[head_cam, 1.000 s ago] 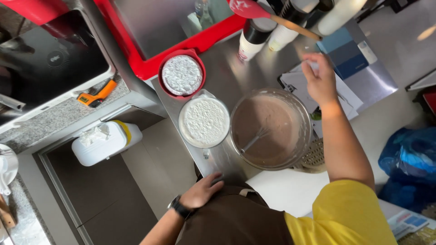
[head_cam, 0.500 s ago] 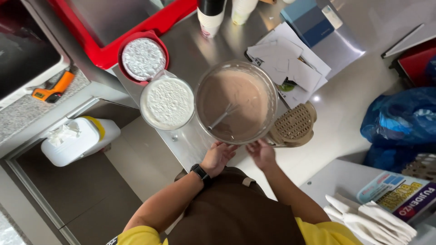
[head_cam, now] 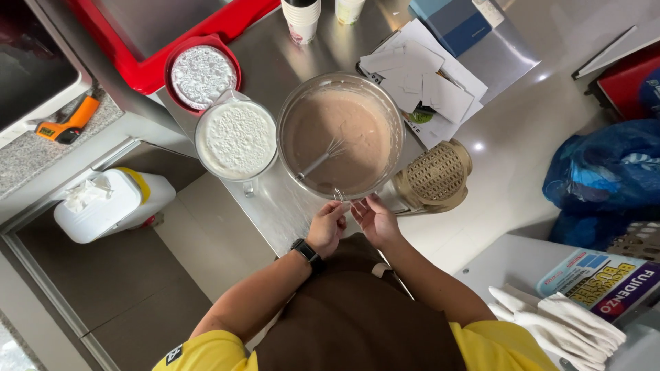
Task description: Whisking a liquid mixture in a large bowl and then washing the whisk in a sink.
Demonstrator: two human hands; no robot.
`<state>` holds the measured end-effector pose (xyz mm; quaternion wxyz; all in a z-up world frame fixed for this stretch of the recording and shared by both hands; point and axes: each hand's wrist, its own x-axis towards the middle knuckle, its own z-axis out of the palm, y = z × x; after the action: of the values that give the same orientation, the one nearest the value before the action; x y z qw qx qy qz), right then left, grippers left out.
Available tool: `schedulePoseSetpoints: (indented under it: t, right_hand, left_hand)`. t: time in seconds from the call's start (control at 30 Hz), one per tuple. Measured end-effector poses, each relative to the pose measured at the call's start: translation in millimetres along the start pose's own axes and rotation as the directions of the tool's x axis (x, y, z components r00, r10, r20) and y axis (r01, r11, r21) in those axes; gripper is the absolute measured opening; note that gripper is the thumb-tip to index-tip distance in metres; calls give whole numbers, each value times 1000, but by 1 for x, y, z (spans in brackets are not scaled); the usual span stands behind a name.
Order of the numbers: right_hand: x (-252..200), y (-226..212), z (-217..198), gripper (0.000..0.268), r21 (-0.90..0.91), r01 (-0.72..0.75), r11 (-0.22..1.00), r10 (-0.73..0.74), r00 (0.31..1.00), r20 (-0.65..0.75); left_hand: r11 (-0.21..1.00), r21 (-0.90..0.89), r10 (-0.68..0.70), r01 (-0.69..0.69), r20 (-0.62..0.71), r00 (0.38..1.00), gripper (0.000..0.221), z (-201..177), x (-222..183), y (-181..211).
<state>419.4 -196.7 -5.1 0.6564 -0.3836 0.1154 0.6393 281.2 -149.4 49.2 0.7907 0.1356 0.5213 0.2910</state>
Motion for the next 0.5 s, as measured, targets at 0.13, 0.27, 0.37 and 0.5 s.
schedulePoseSetpoints:
  t: [0.13, 0.27, 0.37, 0.5]
  right_hand:
    - [-4, 6, 1, 11, 6, -70, 998, 69, 996, 64]
    - [-16, 9, 8, 11, -81, -83, 993, 94, 985, 144]
    - [-16, 14, 16, 4, -236, -13, 972, 38, 994, 102]
    - [0, 11, -8, 17, -347, 85, 934, -89, 996, 5]
  left_hand:
    - [1000, 22, 1, -2, 35, 999, 9, -2, -6, 2]
    - [999, 46, -18, 16, 39, 999, 5, -5, -15, 5]
    - [996, 85, -34, 29, 66, 997, 7, -12, -6, -5]
    - [990, 118, -95, 79, 138, 986, 17, -8, -11, -13]
